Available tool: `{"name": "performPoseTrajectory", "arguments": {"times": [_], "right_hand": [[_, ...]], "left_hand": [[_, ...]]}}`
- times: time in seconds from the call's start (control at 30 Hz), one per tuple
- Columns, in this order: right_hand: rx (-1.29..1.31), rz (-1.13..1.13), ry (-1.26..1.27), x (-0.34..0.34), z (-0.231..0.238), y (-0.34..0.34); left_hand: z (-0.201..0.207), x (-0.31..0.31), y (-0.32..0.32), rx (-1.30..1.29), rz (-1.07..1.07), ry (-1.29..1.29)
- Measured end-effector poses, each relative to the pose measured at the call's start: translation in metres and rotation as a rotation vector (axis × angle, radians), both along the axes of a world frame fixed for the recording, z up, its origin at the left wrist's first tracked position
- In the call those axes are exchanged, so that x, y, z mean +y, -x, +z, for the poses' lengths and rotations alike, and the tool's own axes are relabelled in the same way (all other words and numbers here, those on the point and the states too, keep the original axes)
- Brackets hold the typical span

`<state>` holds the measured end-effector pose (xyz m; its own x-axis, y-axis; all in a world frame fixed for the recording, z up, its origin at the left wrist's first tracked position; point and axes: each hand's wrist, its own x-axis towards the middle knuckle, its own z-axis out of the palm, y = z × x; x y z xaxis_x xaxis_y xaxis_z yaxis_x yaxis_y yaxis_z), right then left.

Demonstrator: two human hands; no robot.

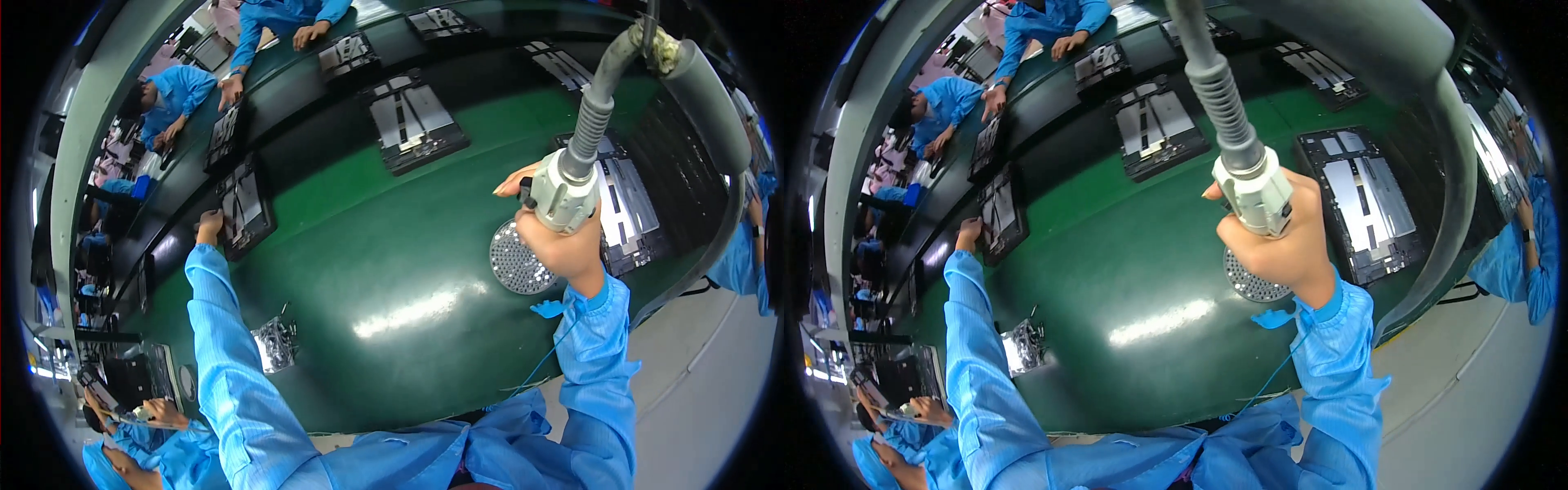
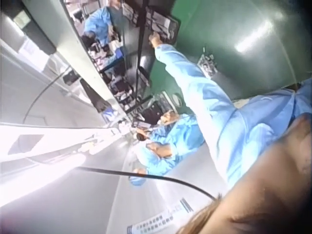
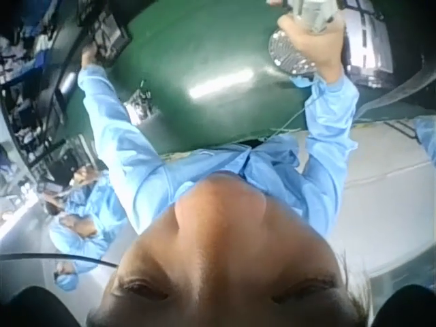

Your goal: The worker is assembling electronic screens or tablets on an industrial production line using an electric screwdriver.

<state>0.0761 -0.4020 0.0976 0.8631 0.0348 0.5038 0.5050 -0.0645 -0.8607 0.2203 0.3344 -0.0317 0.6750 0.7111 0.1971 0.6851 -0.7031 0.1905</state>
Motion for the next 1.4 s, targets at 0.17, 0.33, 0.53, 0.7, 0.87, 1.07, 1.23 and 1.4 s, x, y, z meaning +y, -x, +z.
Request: {"name": "performPoseTrajectory", "arguments": {"times": [0.17,0.33,0.53,0.7,0.87,1.07,1.23,1.4], "right_hand": [[-0.108,-0.076,0.058,-0.006,-0.007,-0.007],[-0.143,-0.111,-0.008,-0.018,-0.014,-0.015],[-0.179,-0.227,0.058,-0.042,-0.013,-0.021],[-0.267,-0.223,0.045,-0.038,-0.015,-0.025],[-0.232,-0.144,0.055,-0.025,-0.019,-0.022],[-0.194,-0.06,0.0,-0.011,-0.014,-0.007],[-0.042,0.038,0.062,-0.015,-0.023,-0.004],[-0.026,0.146,-0.014,0.0,-0.024,0.001]], "left_hand": [[0.025,-0.262,-0.09,-0.422,-0.497,0.057],[0.047,-0.46,-0.107,-0.032,-0.311,0.783],[0.028,-0.502,-0.143,0.11,-0.335,1.186],[0.032,-0.477,-0.141,-0.28,-0.462,1.389],[0.103,-0.425,-0.016,-0.428,-0.626,1.127],[0.087,-0.378,0.212,-0.4,-0.457,0.939],[0.034,-0.412,0.298,-0.328,-0.345,1.019],[0.006,-0.455,0.303,-0.434,-0.437,0.106]]}}
